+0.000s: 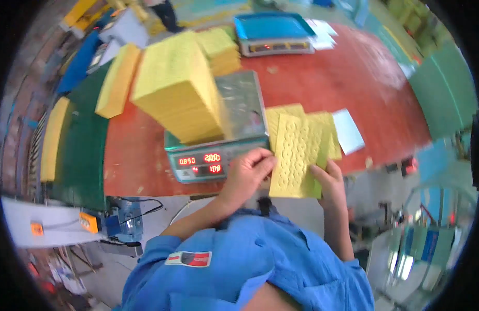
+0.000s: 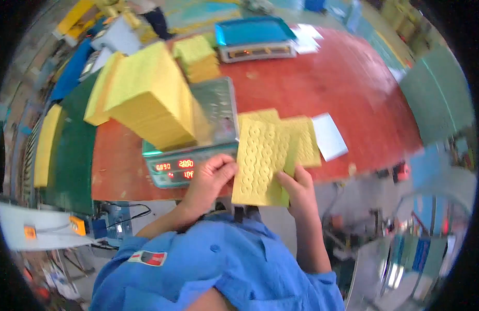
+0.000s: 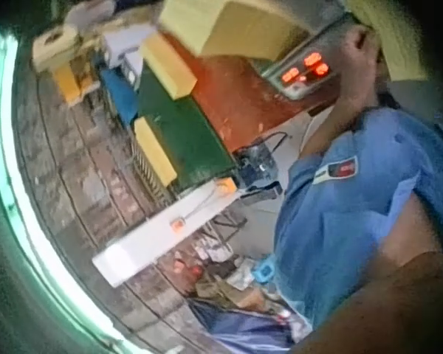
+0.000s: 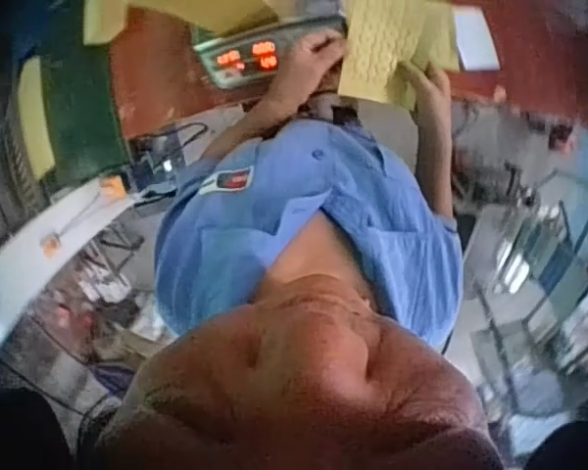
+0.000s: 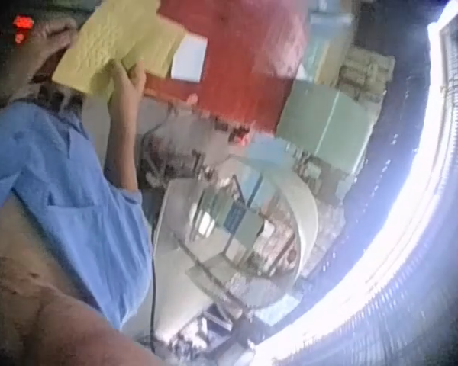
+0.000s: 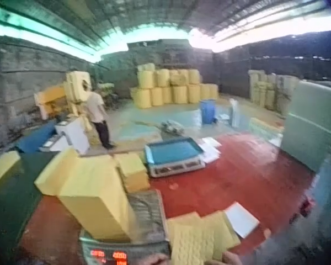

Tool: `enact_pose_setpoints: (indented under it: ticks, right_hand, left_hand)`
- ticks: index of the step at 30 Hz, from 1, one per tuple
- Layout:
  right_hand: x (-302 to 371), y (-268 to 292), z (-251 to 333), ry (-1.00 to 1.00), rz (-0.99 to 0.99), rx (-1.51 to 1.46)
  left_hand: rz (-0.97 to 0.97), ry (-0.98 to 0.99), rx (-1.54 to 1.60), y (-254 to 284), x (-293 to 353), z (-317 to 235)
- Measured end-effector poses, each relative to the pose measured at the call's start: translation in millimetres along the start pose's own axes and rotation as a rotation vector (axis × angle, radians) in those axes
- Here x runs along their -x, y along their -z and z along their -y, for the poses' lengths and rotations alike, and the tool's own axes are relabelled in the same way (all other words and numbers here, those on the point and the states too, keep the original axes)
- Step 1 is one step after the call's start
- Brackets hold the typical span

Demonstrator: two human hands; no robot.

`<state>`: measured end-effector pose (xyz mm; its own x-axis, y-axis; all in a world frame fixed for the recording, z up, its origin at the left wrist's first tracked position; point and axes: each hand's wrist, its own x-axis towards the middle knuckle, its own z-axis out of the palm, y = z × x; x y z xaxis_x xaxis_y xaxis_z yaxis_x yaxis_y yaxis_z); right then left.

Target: Operator is weighing and organizing stacks of yellow textured paper or foam pads from a conveyor belt.

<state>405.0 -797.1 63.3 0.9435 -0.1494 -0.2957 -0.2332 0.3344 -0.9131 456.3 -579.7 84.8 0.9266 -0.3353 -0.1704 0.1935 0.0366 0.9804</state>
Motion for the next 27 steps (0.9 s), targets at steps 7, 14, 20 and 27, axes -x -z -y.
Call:
enact_pose_setpoints:
  ticks: [7, 14, 20, 27]
  right_hand:
    - [-34.5, -113.8, 106.1, 0.485, 0.242, 0.343]
    - [-121.1, -243.2, 159.8, 0.561, 0.361, 0.287]
    - [-156.0, -255.1, 134.4, 0.523, 0.297, 0.402]
    - [-158.9, -257.1, 121.3, 0.561, 0.28, 0.399]
  left_hand:
    - [-0.264, -0.386, -0.194, 81.9, 27.9, -126.4]
    - [-0.342, -0.348, -0.351, 198.7, -34.8, -209.9]
    - [-0.239, -0.154, -0.364, 234.4, -70.2, -187.8]
    - [-0.177, -0.139, -0.32, 244.6, -69.9, -178.3]
